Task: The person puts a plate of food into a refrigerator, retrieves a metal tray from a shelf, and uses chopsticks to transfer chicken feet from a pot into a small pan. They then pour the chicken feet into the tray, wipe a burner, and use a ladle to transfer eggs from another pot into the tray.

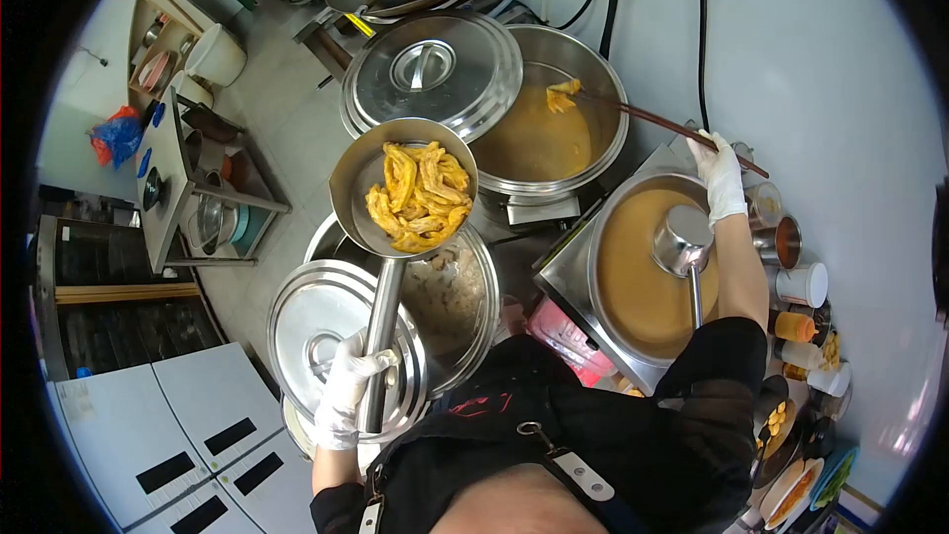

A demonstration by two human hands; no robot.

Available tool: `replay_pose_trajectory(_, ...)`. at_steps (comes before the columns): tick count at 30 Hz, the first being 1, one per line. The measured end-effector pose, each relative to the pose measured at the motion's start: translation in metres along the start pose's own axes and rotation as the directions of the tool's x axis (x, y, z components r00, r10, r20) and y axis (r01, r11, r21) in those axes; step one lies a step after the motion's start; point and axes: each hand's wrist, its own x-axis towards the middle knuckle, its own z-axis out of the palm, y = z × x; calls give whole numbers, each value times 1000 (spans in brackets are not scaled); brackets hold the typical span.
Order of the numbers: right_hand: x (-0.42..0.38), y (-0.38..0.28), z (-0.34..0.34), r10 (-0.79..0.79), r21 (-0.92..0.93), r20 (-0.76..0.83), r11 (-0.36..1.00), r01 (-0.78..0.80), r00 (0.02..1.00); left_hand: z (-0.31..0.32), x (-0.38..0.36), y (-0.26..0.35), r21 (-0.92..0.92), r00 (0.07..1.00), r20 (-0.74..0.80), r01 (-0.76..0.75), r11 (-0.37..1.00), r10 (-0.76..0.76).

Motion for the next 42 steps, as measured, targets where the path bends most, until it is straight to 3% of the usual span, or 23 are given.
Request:
replay_pose_trajectory(2,-2,6,-5,-5,-96,-3,995,5,1000,5,2,2,24,1000,-2,-3,1000,3)
replay_pose_trajectory(6,-16,-2,1,-55,-107,66,992,62,996,1,3,-1,48,1000,9,-10,999,10)
replay_pose_trajectory(10,-68,-26,48,-71,-123,199,988,97,977,-9,10,-13,21,999,30,12,1000,-13)
replay_pose_trajectory(14,-123,-9,99,11,-131,459,990,56,888,-8,13,-13,-28,998,61,28,999,-26)
replay_pose_trajectory(17,-168,35,132,106,-262,554,964,52,826,-9,14,-16,-40,996,81,45,998,-42)
replay_pose_trajectory(19,-217,65,147,107,-388,668,894,223,737,-8,13,-17,-51,995,97,36,998,-31)
replay_pose_trajectory(21,-232,86,145,184,-478,663,850,222,726,-4,12,-17,-31,996,90,26,999,-23)
replay_pose_trajectory(24,-243,55,146,61,-474,682,796,377,729,0,14,-16,-31,997,78,12,999,-10)
replay_pose_trajectory(27,-199,0,137,-103,-407,653,788,463,751,-1,13,-16,-16,999,46,-7,1000,7)
replay_pose_trajectory(29,-167,-14,134,-219,-431,610,715,550,762,-2,12,-18,-43,1000,25,-13,999,14)
replay_pose_trajectory(31,-129,1,132,-224,-605,593,510,612,773,2,13,-12,-27,1000,-2,7,1000,-7)
replay_pose_trajectory(33,-57,50,120,-162,-747,490,429,509,856,4,12,-9,-54,1000,-1,7,999,-7)
replay_pose_trajectory(35,15,102,103,-82,-867,470,145,477,879,8,10,-3,-79,1000,-1,24,997,-24)
replay_pose_trajectory(37,41,146,105,-115,-835,547,-10,550,829,12,7,4,-90,999,-21,38,995,-40)
replay_pose_trajectory(39,68,181,108,-59,-856,508,-146,496,859,14,6,9,-85,997,-44,55,995,-59)
replay_pose_trajectory(42,92,223,94,-5,-886,451,-123,447,892,16,1,9,-104,996,-63,60,993,-67)
